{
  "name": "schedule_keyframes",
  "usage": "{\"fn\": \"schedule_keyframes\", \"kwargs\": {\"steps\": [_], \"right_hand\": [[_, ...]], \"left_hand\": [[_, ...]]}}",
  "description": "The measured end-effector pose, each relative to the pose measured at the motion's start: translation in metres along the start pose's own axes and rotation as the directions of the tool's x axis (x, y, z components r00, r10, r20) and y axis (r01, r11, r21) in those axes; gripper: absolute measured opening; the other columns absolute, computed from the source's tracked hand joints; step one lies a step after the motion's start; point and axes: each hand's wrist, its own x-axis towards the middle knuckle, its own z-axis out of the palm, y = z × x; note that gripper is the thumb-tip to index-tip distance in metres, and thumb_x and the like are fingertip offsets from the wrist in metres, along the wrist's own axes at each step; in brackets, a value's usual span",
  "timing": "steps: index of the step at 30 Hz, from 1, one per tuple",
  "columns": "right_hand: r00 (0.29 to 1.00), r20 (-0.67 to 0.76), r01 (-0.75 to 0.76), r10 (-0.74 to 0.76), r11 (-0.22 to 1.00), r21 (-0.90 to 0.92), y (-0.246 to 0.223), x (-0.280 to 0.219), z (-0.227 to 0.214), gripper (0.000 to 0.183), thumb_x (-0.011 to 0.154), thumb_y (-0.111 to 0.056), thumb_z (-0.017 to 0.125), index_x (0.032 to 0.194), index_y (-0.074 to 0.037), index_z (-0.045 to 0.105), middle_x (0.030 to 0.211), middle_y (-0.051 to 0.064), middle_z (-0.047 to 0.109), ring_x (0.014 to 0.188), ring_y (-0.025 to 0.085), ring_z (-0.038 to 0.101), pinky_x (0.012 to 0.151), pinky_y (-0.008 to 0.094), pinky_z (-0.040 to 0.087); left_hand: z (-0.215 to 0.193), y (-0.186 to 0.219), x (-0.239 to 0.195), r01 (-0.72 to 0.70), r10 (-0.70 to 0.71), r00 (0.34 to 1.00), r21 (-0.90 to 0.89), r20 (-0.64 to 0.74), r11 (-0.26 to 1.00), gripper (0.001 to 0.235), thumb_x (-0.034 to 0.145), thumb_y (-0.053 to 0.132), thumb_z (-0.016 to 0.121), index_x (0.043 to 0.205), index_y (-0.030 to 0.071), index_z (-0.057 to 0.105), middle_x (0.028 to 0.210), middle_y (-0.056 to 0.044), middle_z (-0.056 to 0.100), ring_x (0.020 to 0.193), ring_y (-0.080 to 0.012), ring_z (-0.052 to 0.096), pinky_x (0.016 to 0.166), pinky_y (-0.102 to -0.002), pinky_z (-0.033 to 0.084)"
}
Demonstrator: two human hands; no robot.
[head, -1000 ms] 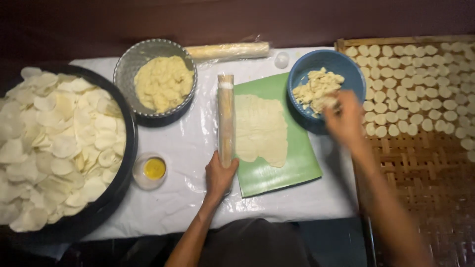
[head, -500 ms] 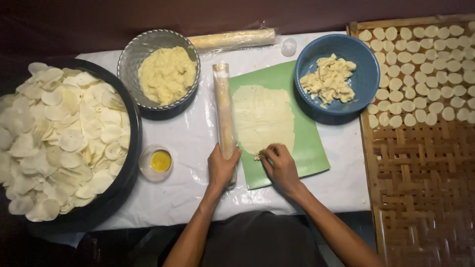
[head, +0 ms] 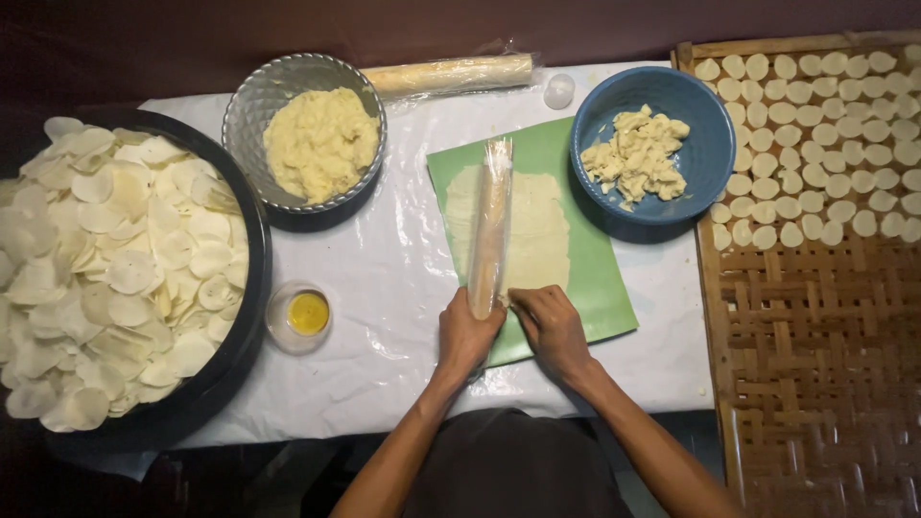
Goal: The person rolls out small pieces of dough on a green mat using a rolling pin. They repeatedly flatten the dough, occasionally adding more pieces from a blue bowl to the mat, and continue rolling until the dough is thin and spread out.
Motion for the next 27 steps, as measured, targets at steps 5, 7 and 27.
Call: {"fn": "schedule_keyframes", "kwargs": {"steps": [5,7,27], "right_hand": [[0.986,0.078,0.156,-0.145,0.975,-0.160,0.015,-0.004,-0.003,0.025,0.093,-0.013,0.067,0.116,-0.015,0.075,0.106,0.011,0.070,0.100,0.032,0.066,0.086,0.040,0.056],[0.976,0.126,0.196,-0.179,0.971,-0.138,0.018,-0.008,-0.012,0.032,0.093,-0.011,0.064,0.123,-0.014,0.072,0.107,0.012,0.069,0.101,0.033,0.065,0.088,0.043,0.056],[0.988,-0.092,0.058,-0.125,0.845,-0.532,0.048,0.044,-0.025,0.060,0.082,-0.021,0.056,0.138,-0.001,0.062,0.121,0.027,0.061,0.102,0.044,0.064,0.085,0.050,0.051]], "left_hand": [[-0.021,-0.001,-0.007,-0.060,0.062,0.994,-0.028,0.092,0.998,0.055,0.074,0.044,0.080,0.111,0.005,0.065,0.104,-0.030,0.073,0.105,-0.0502,0.070,0.084,-0.056,0.056],[-0.043,0.005,-0.018,-0.099,0.104,0.987,-0.041,0.122,0.994,0.053,0.074,0.042,0.081,0.110,0.006,0.064,0.102,-0.029,0.074,0.101,-0.0493,0.071,0.082,-0.056,0.056],[-0.061,0.010,0.033,-0.631,0.843,0.518,0.728,0.142,0.266,0.051,0.100,0.047,0.057,0.118,0.000,0.066,0.125,-0.025,0.063,0.126,-0.0395,0.058,0.107,-0.053,0.043]]}}
